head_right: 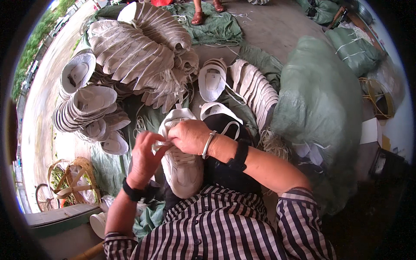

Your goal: Lacing up white sneakers while sitting in a workshop.

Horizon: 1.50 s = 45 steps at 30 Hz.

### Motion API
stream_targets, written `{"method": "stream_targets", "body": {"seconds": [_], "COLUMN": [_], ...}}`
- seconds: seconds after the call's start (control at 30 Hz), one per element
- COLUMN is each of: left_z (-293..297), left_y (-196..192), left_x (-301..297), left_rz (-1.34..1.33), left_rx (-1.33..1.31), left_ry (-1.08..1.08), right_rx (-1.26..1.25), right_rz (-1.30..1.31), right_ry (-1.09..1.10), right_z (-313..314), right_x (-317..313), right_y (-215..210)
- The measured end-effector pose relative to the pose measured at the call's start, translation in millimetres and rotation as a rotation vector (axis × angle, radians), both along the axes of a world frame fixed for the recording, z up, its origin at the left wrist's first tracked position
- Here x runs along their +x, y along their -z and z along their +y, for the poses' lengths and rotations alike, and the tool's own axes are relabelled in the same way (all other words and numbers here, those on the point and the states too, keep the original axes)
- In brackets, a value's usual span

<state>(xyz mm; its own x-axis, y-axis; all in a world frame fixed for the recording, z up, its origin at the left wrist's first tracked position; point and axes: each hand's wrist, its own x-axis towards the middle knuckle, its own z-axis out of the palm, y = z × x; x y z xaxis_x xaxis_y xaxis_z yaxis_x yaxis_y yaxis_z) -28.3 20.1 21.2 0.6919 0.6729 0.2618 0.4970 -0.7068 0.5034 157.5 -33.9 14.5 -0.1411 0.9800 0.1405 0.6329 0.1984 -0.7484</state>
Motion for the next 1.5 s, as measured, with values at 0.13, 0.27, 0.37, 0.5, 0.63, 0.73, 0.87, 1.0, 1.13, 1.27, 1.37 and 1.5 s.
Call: {"method": "stream_targets", "body": {"seconds": [0.13,0.27,0.37,0.5,0.63,0.73,0.87,1.0,1.13,1.27,1.37,1.5], "left_z": [28,45,54,52,52,54,52,50,42,36,38,32], "left_y": [-28,-35,-26,-28,-27,-24,-25,-23,-25,-12,-11,-17], "left_x": [11,12,12,11,13,14,20,10,16,8,7,10], "left_rz": [-0.014,0.201,0.164,0.185,0.162,0.148,0.110,-0.031,-0.084,-0.023,-0.066,-0.059], "left_rx": [0.168,0.018,0.052,0.054,0.048,0.038,-0.060,-0.519,-0.548,-0.302,-0.284,-0.326], "left_ry": [0.285,0.482,0.627,0.606,0.606,0.591,0.543,0.353,0.372,0.360,0.383,0.352], "right_rx": [-0.040,-0.100,-0.126,-0.126,-0.063,-0.039,0.154,0.018,0.169,0.045,0.011,-0.178], "right_rz": [-0.152,-0.115,-0.214,-0.211,-0.123,-0.211,-0.155,0.698,0.002,-0.161,-0.134,-0.087], "right_ry": [-0.010,0.024,0.035,-0.067,-0.093,0.026,0.130,0.325,0.044,0.028,0.040,0.010], "right_z": [1,-5,-6,-4,-11,-8,-10,4,-4,-14,-12,-2], "right_x": [-6,-7,-9,-8,0,-10,-7,39,21,-3,-7,-1], "right_y": [-2,-4,-1,-7,-3,0,3,-28,-7,5,4,-9]}}
